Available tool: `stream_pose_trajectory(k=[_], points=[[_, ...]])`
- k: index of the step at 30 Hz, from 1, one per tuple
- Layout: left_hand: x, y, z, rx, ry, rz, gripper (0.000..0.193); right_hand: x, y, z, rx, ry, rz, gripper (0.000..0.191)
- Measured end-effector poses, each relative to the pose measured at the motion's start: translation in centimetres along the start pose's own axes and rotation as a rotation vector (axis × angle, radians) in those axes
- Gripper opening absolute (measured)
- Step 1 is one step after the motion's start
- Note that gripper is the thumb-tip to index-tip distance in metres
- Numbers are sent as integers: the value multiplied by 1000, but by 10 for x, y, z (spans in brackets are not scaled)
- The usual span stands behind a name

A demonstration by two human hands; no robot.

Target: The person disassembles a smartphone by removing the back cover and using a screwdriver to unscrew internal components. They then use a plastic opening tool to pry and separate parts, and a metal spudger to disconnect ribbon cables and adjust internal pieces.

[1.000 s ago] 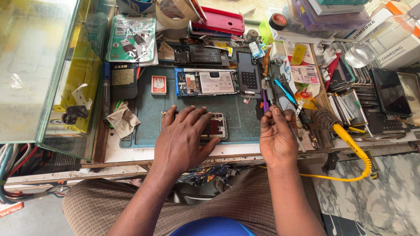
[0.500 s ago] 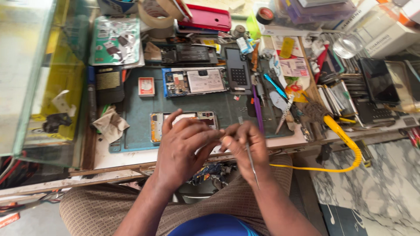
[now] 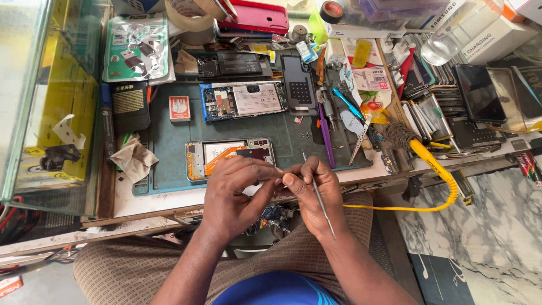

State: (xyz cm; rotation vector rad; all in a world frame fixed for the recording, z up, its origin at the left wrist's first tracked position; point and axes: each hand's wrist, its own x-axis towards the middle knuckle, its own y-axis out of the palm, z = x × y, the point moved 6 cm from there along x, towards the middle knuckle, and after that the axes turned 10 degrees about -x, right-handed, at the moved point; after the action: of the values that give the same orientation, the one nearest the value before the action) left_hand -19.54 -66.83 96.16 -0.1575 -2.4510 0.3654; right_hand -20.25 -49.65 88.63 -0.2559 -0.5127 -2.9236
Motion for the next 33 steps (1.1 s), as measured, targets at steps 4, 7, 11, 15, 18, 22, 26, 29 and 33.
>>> stream_pose_trajectory(k=[4,7,11,15,18,22,26,29,33], points=[[-4,-1,3,-92,-142,-35,9,12,-7,23,-280,-96,43,13],[-11,-4,10,-176,-272,-75,8,18,-42,70,-939,-125,-18,24],[-19,-2,16,-293,-359,-105,5,34,-94,92,-1813,263,-176,49],[-21,7,19,-351,-411,-81,7,67,-111,86,-2073,274,-217,60],[-24,9,20,-356,-448,-41,10,80,-122,78,-2032,336,-231,54],[-25,7,22,-314,-446,-16,14,94,-120,80,-1992,116,-302,45],[-23,12,24,-289,-457,18,14,120,-117,59,-1751,153,-182,39],[-18,13,19,-271,-355,3,10,133,-118,47,-1740,155,-148,31],[-17,14,23,-253,-419,20,9,142,-129,41,-1713,199,-114,32]])
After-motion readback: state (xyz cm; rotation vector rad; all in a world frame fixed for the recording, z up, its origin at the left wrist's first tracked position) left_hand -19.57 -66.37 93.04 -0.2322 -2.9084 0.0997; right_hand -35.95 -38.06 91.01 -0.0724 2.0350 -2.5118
